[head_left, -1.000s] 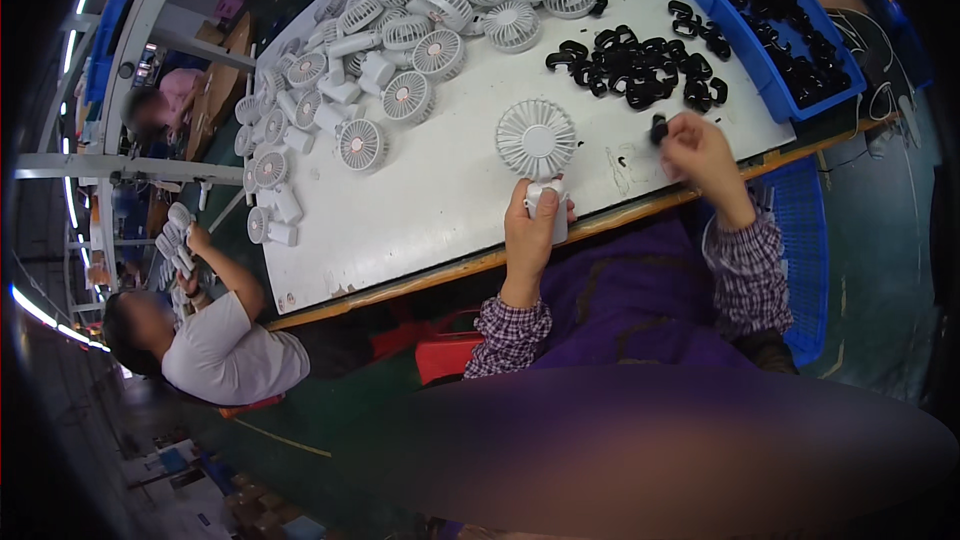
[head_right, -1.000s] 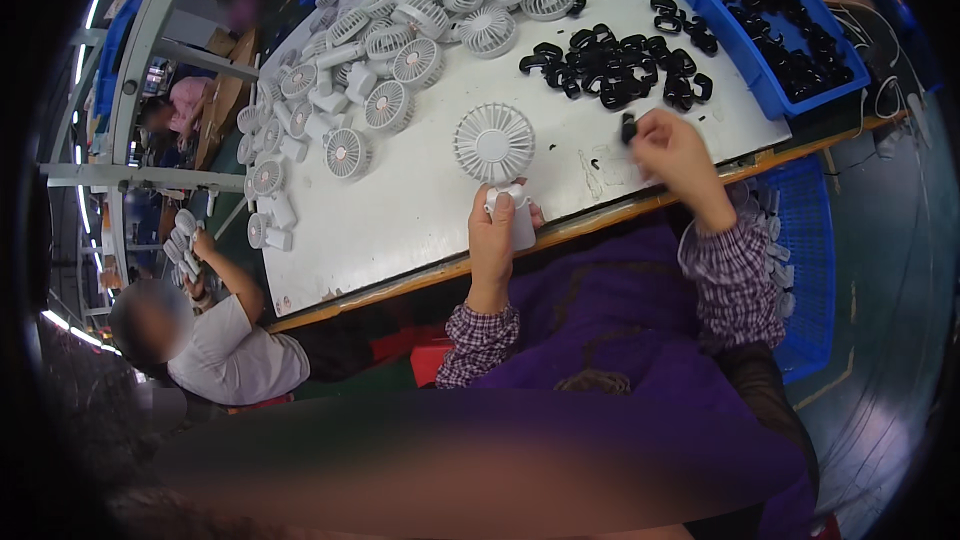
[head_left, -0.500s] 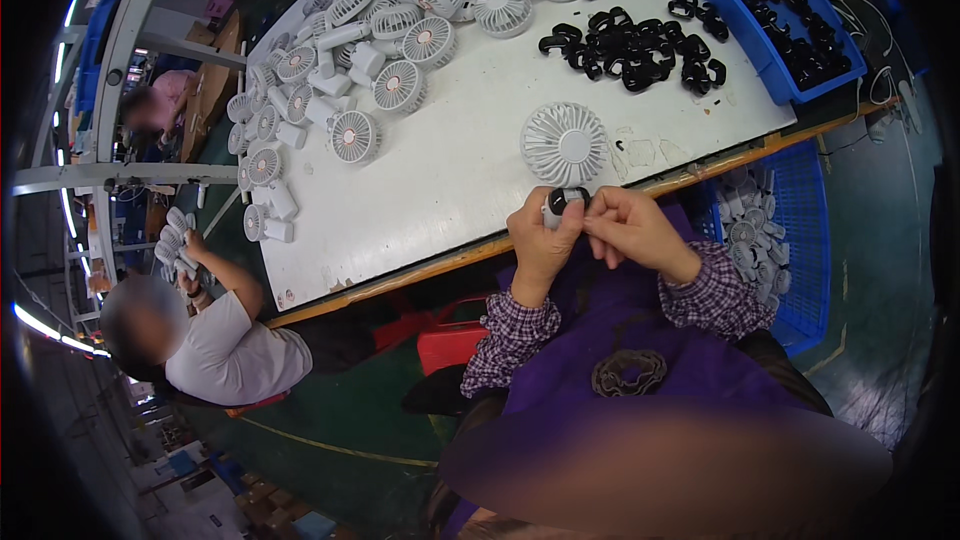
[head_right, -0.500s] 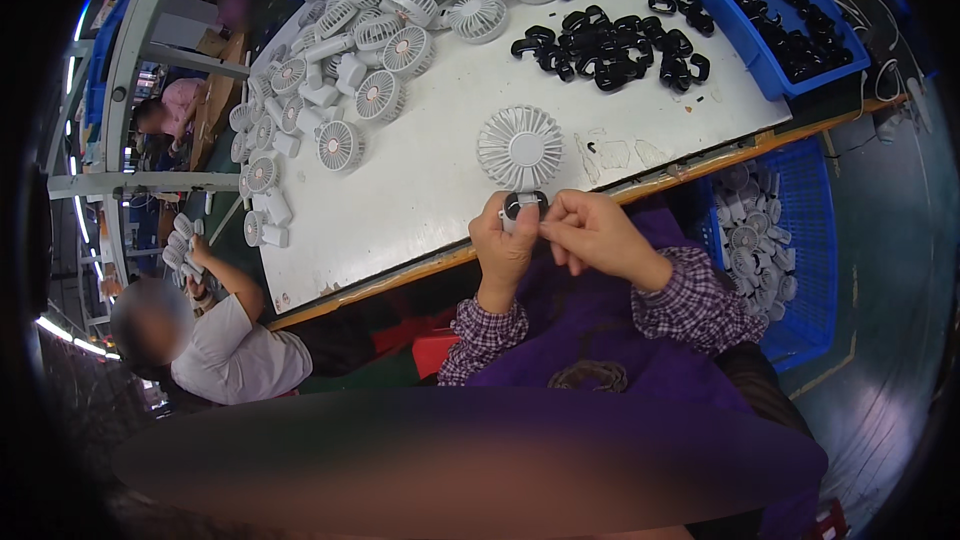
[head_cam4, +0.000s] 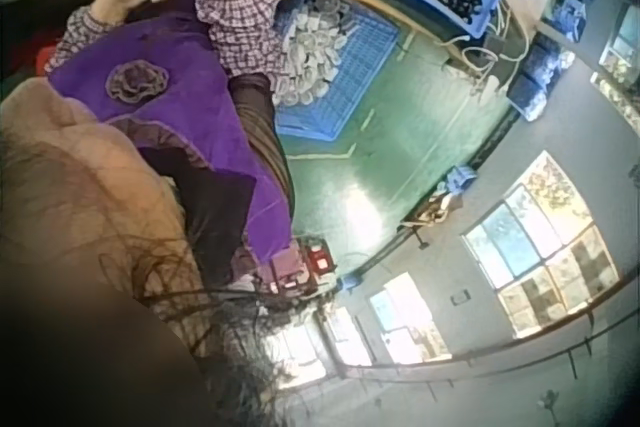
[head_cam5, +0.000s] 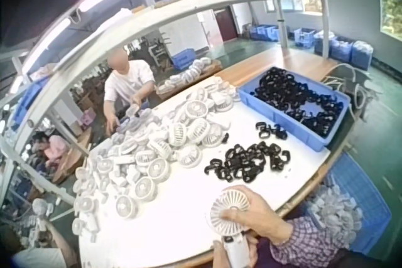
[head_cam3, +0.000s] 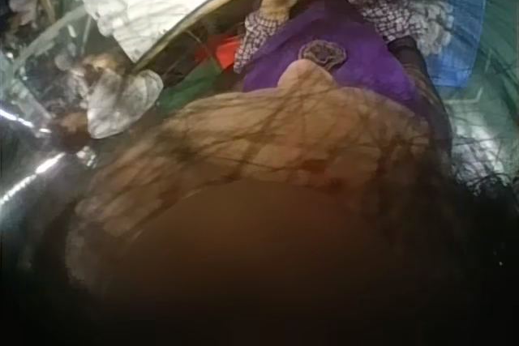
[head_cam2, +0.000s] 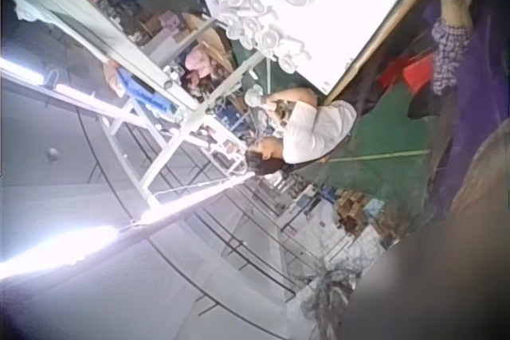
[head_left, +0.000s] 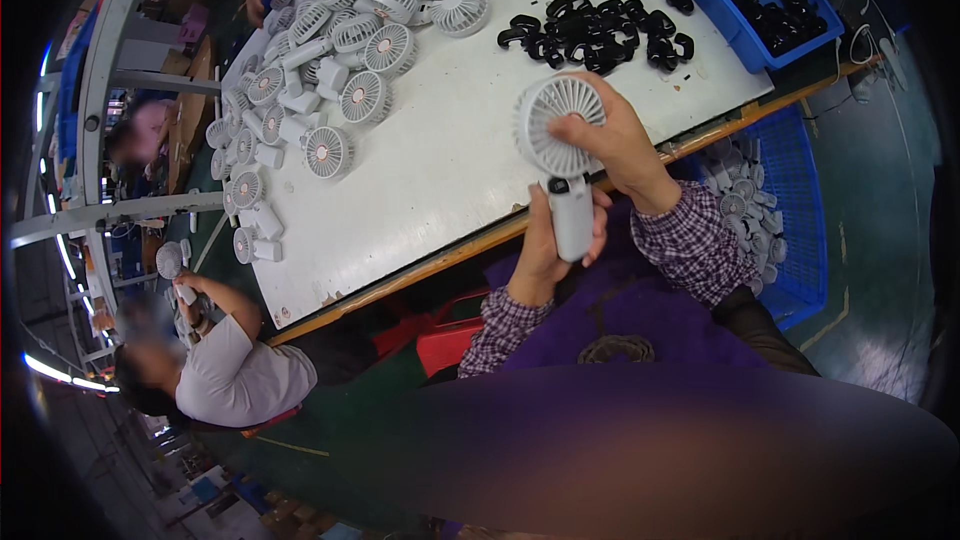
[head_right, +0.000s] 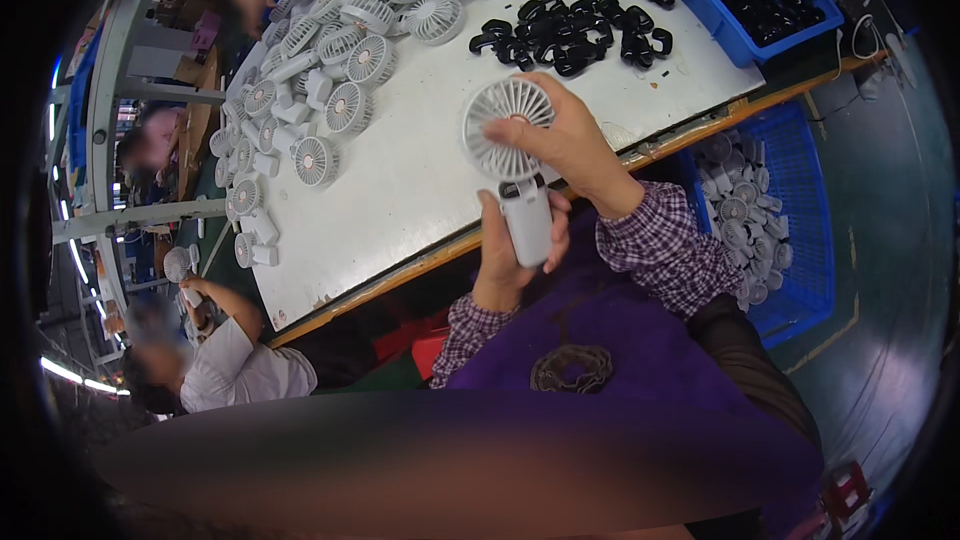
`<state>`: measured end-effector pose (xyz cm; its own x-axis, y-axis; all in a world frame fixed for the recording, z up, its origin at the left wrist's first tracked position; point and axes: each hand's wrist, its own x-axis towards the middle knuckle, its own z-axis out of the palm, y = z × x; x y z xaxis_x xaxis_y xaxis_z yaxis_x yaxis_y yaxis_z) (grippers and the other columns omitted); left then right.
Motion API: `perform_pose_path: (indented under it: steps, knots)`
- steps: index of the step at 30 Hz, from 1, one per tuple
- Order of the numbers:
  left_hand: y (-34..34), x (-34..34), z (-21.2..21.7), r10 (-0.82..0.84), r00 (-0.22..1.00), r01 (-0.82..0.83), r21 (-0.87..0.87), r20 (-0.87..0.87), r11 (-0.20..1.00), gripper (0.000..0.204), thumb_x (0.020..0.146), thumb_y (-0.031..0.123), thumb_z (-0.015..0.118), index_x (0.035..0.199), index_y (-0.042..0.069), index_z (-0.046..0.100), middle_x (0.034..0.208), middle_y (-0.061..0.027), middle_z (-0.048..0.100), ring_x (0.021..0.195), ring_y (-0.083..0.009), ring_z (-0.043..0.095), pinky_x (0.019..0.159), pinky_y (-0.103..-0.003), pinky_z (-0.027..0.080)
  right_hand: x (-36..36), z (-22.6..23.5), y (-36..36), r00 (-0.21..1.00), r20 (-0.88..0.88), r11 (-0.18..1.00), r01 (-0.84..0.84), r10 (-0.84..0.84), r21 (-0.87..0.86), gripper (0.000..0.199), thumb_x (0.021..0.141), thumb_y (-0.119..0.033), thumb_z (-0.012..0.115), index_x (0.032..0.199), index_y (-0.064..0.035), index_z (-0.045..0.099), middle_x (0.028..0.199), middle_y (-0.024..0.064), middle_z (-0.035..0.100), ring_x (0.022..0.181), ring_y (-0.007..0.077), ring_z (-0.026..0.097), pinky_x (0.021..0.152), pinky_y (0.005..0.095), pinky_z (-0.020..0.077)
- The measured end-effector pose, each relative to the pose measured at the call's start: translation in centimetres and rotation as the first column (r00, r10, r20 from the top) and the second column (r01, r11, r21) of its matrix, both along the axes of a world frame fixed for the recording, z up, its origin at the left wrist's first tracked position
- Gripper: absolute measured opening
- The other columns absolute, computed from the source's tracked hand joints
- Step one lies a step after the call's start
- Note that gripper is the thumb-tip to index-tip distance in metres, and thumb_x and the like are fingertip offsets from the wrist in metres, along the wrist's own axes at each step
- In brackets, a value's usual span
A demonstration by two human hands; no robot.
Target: The person assembles handheld fans by snapping a black clip onto a fan head, sliding the head into a handle, and placing the finished product into a blue basket.
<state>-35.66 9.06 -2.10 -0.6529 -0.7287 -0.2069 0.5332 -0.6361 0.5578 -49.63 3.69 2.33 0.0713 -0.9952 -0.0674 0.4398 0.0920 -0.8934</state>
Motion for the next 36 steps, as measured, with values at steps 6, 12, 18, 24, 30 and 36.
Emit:
perform_pose_path:
  steps: [6,12,18,24,30,36]
  knots:
    - [0.2,1.7,-2.5,-0.115,0.878,0.216,0.17,-0.465,0.961,0.037,0.085,0.027,0.05,0.098,-0.008,0.052,0.059,-0.012,0.05,0.039,-0.0159,0.043,0.033,-0.023,0.032,-0.7,-4.0,2.0,0.855,0.402,0.93,-0.367,0.328,0.022,0.054,0.082,-0.008,0.063,0.13,0.0023,0.039,0.115,0.0158,0.058,0.109,0.0237,0.056,0.095,0.036,0.0444]
    - [2.2,-0.3,1.0,-0.104,0.975,0.157,0.273,-0.199,0.949,0.035,0.083,0.027,0.052,0.093,-0.006,0.054,0.057,-0.0136,0.051,0.035,-0.0204,0.043,0.031,-0.027,0.035,-1.3,-4.7,6.7,0.763,0.611,0.946,-0.318,0.212,0.069,0.053,0.084,-0.019,0.057,0.129,0.0031,0.04,0.116,0.0174,0.056,0.105,0.0282,0.058,0.092,0.039,0.0476]
    - [-5.4,10.7,2.2,0.294,0.76,0.096,-0.548,0.579,0.831,0.017,0.087,0.008,0.055,0.1,0.0,0.063,0.085,-0.0107,0.067,0.074,-0.0173,0.065,0.059,-0.027,0.052,-13.5,-7.7,15.6,0.884,0.451,0.993,0.107,-0.12,0.055,0.049,0.088,-0.026,0.056,0.124,0.0032,0.04,0.106,0.0132,0.052,0.088,0.026,0.055,0.077,0.0387,0.047]
    - [-18.4,29.6,3.6,0.843,-0.517,0.716,-0.462,0.152,0.523,0.059,0.069,0.002,0.065,0.121,0.026,0.054,0.133,-0.0096,0.044,0.116,-0.0301,0.047,0.085,-0.041,0.046,-27.1,-27.2,24.0,0.917,-0.048,0.715,0.341,-0.396,0.611,0.026,0.092,-0.029,0.05,0.103,-0.005,0.051,0.085,0.0086,0.057,0.068,0.0182,0.057,0.056,0.0283,0.0495]
    - [-20.7,34.2,3.8,0.862,-0.479,0.854,-0.14,0.163,0.501,0.053,0.068,0.005,0.065,0.116,0.026,0.057,0.133,-0.0078,0.044,0.123,-0.0294,0.042,0.084,-0.045,0.044,-28.0,-37.7,19.6,0.6,-0.445,0.176,0.705,-0.665,0.687,0.051,0.083,-0.024,0.066,0.125,-0.0036,0.045,0.119,0.0173,0.049,0.092,0.0282,0.059,0.069,0.0351,0.0547]
    - [-17.8,31.7,0.7,0.913,-0.326,0.823,-0.402,0.246,0.402,0.022,0.069,0.012,0.061,0.089,0.009,0.053,0.085,-0.0077,0.058,0.087,-0.0266,0.056,0.073,-0.042,0.041,-26.6,-28.9,18.0,0.874,-0.223,0.621,0.468,-0.432,0.629,0.044,0.087,-0.028,0.062,0.119,-0.0004,0.053,0.106,0.0107,0.062,0.093,0.0217,0.061,0.066,0.028,0.0513]
